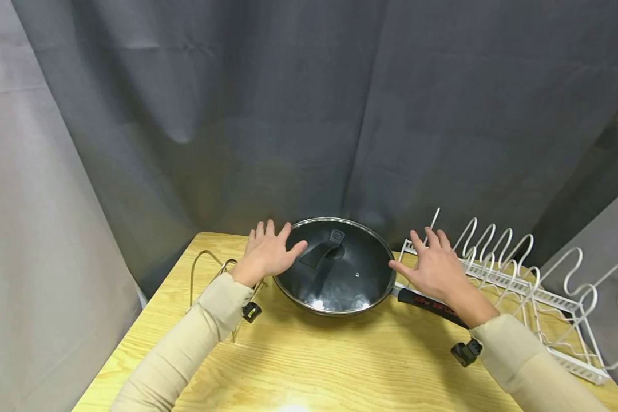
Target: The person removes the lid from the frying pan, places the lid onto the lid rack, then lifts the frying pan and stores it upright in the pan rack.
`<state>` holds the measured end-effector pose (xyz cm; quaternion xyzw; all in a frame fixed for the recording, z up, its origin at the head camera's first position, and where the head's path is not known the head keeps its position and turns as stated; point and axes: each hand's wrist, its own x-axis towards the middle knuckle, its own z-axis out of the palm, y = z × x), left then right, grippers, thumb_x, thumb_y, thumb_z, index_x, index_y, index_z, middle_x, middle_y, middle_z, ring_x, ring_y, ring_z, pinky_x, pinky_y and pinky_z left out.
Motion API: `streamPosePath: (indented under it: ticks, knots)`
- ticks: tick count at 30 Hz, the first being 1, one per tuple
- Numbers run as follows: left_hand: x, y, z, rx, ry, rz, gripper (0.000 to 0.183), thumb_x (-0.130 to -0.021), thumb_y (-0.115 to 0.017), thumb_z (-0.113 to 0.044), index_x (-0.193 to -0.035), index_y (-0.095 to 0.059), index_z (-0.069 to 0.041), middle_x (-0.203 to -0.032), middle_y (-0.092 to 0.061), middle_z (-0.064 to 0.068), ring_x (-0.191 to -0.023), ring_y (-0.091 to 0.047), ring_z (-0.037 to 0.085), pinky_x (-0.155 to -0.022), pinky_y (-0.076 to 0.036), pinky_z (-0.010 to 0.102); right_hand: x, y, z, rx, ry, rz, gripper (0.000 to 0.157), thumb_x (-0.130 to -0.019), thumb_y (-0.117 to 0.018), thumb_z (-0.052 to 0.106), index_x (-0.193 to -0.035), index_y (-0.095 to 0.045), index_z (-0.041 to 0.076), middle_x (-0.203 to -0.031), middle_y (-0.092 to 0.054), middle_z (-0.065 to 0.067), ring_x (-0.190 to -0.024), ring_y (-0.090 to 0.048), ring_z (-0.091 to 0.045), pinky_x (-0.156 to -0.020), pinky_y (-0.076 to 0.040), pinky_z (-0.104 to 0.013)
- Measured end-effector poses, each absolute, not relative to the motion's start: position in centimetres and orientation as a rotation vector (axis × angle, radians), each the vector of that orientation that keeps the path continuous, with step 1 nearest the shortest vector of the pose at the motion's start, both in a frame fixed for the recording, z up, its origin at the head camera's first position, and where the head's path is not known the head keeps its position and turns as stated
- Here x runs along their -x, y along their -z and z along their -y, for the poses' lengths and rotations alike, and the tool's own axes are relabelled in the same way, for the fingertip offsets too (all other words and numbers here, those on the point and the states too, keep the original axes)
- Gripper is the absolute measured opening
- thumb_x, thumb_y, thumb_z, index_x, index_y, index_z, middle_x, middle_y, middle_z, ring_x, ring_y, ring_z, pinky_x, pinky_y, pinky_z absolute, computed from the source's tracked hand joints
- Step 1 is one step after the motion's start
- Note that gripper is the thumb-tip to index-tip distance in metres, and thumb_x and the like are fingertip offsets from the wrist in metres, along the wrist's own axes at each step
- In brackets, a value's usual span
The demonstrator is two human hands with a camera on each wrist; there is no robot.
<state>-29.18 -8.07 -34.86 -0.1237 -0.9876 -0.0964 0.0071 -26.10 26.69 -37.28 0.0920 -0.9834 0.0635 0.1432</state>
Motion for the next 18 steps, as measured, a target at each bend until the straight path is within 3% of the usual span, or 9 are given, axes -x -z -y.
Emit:
streamPosePath:
  ticks: [5, 11, 14, 18]
  knots:
    - [29.5, 34.8, 7.6, 0.443, 0.370, 2.976, 0.071, -0.097, -0.032, -0.057, -0.145, -0.035, -0.006, -0.141, -0.038, 0.022, -0.128, -0.036, 0.039, -0.103, -0.030, 0.049, 25.7, 37.3, -26.8, -0.300, -0.224, 2.808, 0.084, -0.086, -0.051, 0.064, -0.134, -0.046, -0.005, -0.122, -0.048, -0.031, -0.112, -0.043, -0.049, -0.088, -0.037, -0.060]
    - [29.6, 34.8, 6.7, 0.468, 0.512, 2.911, 0.063, -0.097, -0.039, -0.049, -0.132, -0.049, 0.002, -0.125, -0.056, 0.020, -0.112, -0.055, 0.035, -0.092, -0.043, 0.046, 25.2, 37.8, -27.4, -0.327, -0.256, 2.809, 0.062, -0.088, -0.057, 0.054, -0.113, -0.059, -0.004, -0.101, -0.061, -0.022, -0.093, -0.058, -0.039, -0.074, -0.046, -0.054]
    - [29.7, 34.9, 6.2, 0.461, 0.579, 2.911, 0.061, -0.097, -0.041, -0.048, -0.130, -0.051, 0.002, -0.122, -0.059, 0.020, -0.108, -0.058, 0.036, -0.088, -0.046, 0.047, 25.2, 38.1, -27.9, -0.354, -0.263, 2.819, 0.052, -0.089, -0.058, 0.050, -0.101, -0.064, 0.000, -0.089, -0.065, -0.014, -0.077, -0.062, -0.031, -0.065, -0.048, -0.049]
    - [30.0, 35.3, 5.4, 0.430, 0.690, 2.954, 0.063, -0.097, -0.041, -0.049, -0.133, -0.049, 0.002, -0.128, -0.056, 0.020, -0.114, -0.055, 0.035, -0.092, -0.044, 0.048, 25.2, 38.7, -28.8, -0.400, -0.265, 2.876, 0.045, -0.090, -0.057, 0.048, -0.092, -0.065, 0.004, -0.081, -0.065, -0.008, -0.066, -0.060, -0.023, -0.060, -0.047, -0.044]
